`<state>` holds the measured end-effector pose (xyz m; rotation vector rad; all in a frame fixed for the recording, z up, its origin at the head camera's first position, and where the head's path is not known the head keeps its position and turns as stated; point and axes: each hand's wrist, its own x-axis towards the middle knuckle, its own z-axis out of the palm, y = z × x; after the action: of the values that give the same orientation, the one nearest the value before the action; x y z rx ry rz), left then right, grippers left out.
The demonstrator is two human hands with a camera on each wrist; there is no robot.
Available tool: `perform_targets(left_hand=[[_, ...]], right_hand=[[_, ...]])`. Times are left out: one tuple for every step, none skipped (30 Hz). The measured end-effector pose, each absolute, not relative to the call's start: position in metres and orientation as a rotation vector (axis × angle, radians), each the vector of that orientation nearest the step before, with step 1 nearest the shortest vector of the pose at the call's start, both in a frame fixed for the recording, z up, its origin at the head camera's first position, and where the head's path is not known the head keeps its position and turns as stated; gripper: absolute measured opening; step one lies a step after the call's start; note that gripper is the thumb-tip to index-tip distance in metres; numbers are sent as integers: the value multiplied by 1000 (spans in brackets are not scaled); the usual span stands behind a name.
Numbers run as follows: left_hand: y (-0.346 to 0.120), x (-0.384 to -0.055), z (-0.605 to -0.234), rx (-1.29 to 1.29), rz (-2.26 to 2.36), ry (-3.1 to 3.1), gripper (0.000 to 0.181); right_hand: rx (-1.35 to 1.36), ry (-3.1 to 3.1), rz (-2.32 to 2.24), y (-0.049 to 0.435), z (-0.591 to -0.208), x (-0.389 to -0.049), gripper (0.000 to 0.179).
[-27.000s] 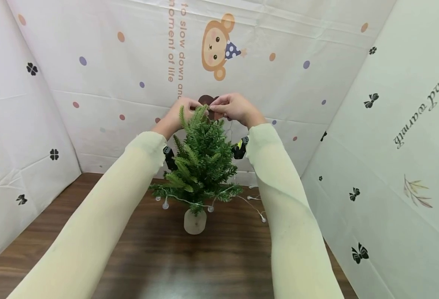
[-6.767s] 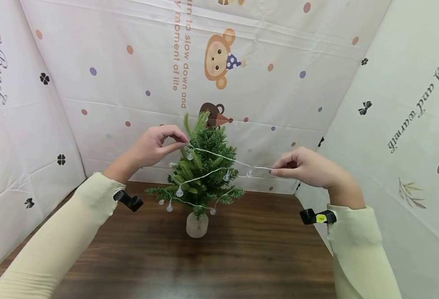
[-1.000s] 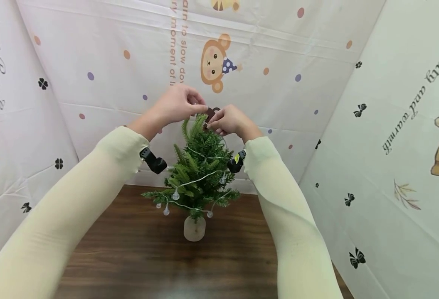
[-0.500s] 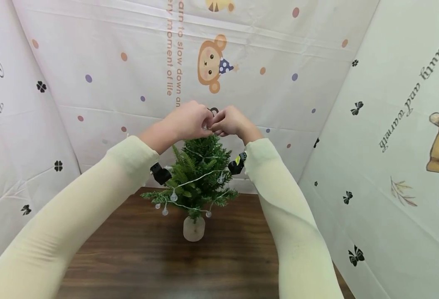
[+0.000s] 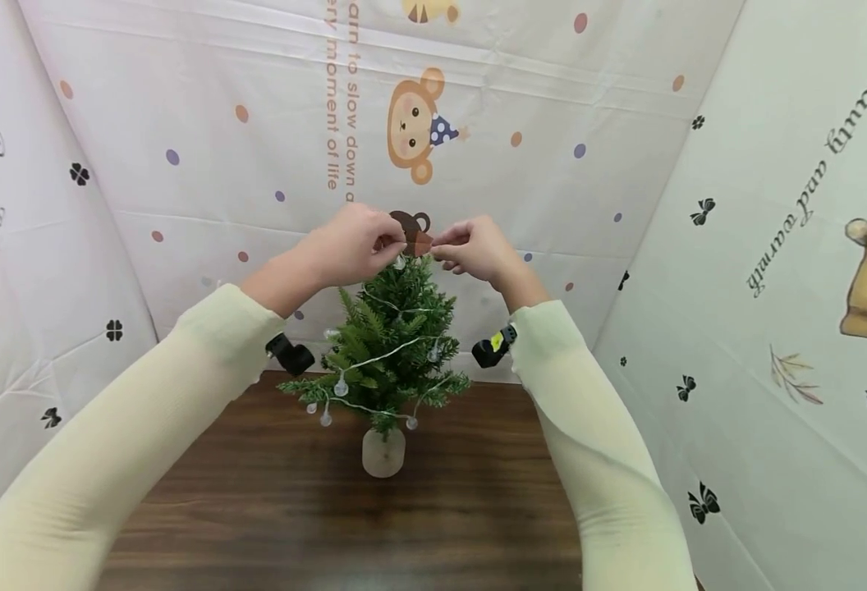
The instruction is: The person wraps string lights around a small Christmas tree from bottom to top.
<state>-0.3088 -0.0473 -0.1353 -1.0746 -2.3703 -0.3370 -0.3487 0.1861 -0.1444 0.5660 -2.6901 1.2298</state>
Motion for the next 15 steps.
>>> perform_targets(left_hand=[[-52,-306,-137,-1091,-381,-2317,18],[-57,-303,-139,-1108,-432,-2255,17],[-62,-299,-142,-1117,-470,-2183,15],[-67,-296,-145,-1125,-498,-2105,14],[-73,-292,-149,-1126,-524,-2031,12],[-79,-288,-153,-1125,-546,-1954,11],[-85,-285,-158,-1119,-565,-1892,10],[-92,-282,-164,-1106,-575,-1843,10],[-100,-279,-170,-1089,-580,-1806,10],[-108,-276,-178,-1067,-580,-1784,10],[-116,-273,-186,-1040,-576,-1773,11],[-124,-271,-195,-1014,-569,-1770,12],[-133,-269,-204,-984,-557,-1782,14],[-142,-267,-214,-954,-542,-1797,15],[-150,-265,-224,-919,-530,-1818,16]], right_hand=[[562,-2681,1232,189,-147,-346,27],[555,-2673,1231,192,-149,-342,26],[548,-2662,1232,195,-151,-338,26],[545,-2650,1226,198,-154,-334,26],[544,-2634,1213,202,-157,-331,27],[541,-2618,1185,206,-160,-326,28],[544,-2589,1150,211,-164,-321,29],[548,-2554,1111,216,-169,-317,31],[553,-2506,1073,221,-174,-312,33],[555,-2454,1032,226,-180,-306,33],[549,-2399,993,231,-187,-301,34],[540,-2346,956,236,-194,-295,34],[534,-2294,935,241,-202,-290,34],[522,-2254,921,245,-210,-286,34],[507,-2220,902,250,-219,-282,33]])
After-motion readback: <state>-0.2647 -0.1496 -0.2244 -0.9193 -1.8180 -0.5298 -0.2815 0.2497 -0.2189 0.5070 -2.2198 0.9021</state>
